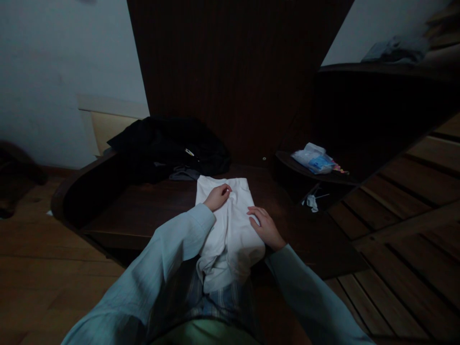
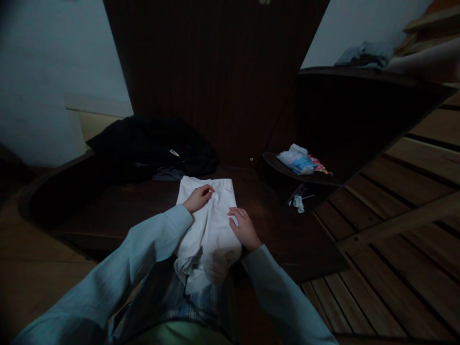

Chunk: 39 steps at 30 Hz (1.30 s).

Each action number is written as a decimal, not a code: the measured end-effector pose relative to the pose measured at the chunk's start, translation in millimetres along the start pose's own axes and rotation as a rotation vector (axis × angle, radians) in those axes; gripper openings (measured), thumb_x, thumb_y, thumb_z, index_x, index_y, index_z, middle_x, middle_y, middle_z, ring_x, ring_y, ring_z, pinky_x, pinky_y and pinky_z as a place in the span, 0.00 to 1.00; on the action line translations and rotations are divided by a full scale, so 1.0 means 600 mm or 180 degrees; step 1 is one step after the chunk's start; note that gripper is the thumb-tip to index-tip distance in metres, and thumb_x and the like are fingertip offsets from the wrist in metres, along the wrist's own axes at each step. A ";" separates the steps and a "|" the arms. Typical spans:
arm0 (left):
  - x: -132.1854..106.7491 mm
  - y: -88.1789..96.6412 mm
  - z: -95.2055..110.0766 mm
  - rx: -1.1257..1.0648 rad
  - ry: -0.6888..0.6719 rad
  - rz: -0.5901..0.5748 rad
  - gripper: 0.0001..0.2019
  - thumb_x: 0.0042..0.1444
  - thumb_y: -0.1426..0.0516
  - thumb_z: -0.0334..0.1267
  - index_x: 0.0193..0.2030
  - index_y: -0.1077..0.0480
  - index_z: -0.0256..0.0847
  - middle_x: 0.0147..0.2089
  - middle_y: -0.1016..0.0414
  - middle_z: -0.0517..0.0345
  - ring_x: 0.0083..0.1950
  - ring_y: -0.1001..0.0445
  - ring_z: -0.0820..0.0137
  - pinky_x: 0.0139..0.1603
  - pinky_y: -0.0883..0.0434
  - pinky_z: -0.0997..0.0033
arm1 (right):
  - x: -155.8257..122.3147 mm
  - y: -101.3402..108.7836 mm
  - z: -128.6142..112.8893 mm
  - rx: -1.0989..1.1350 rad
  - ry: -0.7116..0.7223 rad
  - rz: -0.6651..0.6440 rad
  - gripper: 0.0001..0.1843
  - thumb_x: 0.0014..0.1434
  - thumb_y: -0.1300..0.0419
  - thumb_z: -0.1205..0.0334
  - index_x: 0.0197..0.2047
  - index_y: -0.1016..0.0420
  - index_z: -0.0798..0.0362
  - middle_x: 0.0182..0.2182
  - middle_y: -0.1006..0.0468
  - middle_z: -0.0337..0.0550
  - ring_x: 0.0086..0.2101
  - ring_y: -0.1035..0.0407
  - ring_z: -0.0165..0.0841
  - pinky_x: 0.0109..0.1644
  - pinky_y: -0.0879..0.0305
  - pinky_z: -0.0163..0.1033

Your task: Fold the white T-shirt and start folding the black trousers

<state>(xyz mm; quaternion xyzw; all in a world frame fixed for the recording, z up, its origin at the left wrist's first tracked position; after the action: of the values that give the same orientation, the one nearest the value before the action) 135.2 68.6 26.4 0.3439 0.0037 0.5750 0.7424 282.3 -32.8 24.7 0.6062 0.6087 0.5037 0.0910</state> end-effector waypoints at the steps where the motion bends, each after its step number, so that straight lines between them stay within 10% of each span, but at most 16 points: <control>1: 0.000 0.000 0.000 -0.0002 0.0002 -0.0002 0.08 0.51 0.51 0.29 0.34 0.32 0.38 0.22 0.40 0.65 0.25 0.41 0.74 0.30 0.40 0.75 | 0.000 0.000 0.000 0.0001 -0.0004 0.0001 0.08 0.53 0.51 0.67 0.35 0.33 0.51 0.39 0.27 0.46 0.44 0.35 0.37 0.50 0.40 0.48; 23: 0.005 -0.003 -0.021 -0.0004 0.0155 0.0014 0.17 0.48 0.51 0.26 0.45 0.31 0.35 0.28 0.34 0.59 0.29 0.37 0.73 0.36 0.36 0.72 | -0.034 0.043 -0.063 0.0417 0.0261 0.0285 0.04 0.55 0.46 0.65 0.35 0.32 0.51 0.37 0.27 0.46 0.41 0.33 0.36 0.45 0.35 0.44; 29: 0.007 -0.005 -0.022 -0.0071 0.0134 0.0039 0.17 0.48 0.50 0.26 0.45 0.30 0.37 0.26 0.36 0.62 0.28 0.39 0.74 0.35 0.37 0.73 | -0.107 0.003 -0.129 -0.0207 0.0583 -0.0493 0.16 0.55 0.45 0.61 0.48 0.35 0.49 0.44 0.28 0.47 0.46 0.34 0.38 0.50 0.36 0.48; 39: 0.006 -0.004 -0.018 -0.0030 0.0048 0.0001 0.15 0.48 0.50 0.27 0.42 0.30 0.37 0.27 0.35 0.61 0.29 0.39 0.74 0.35 0.37 0.73 | -0.125 -0.050 -0.163 -0.0688 0.0025 0.0144 0.29 0.47 0.39 0.55 0.51 0.42 0.54 0.57 0.43 0.57 0.57 0.49 0.48 0.56 0.47 0.60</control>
<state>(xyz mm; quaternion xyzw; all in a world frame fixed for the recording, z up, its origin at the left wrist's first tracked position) 134.1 76.5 18.5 0.3361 0.0066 0.5776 0.7439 210.8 -137.2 11.9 0.6044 0.5374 0.5707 0.1421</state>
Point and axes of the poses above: each hand's wrist, its own x-axis towards the middle knuckle, its own y-axis out of the back of the hand, z = x × y, the point moved 8 cm from there along x, towards the middle knuckle
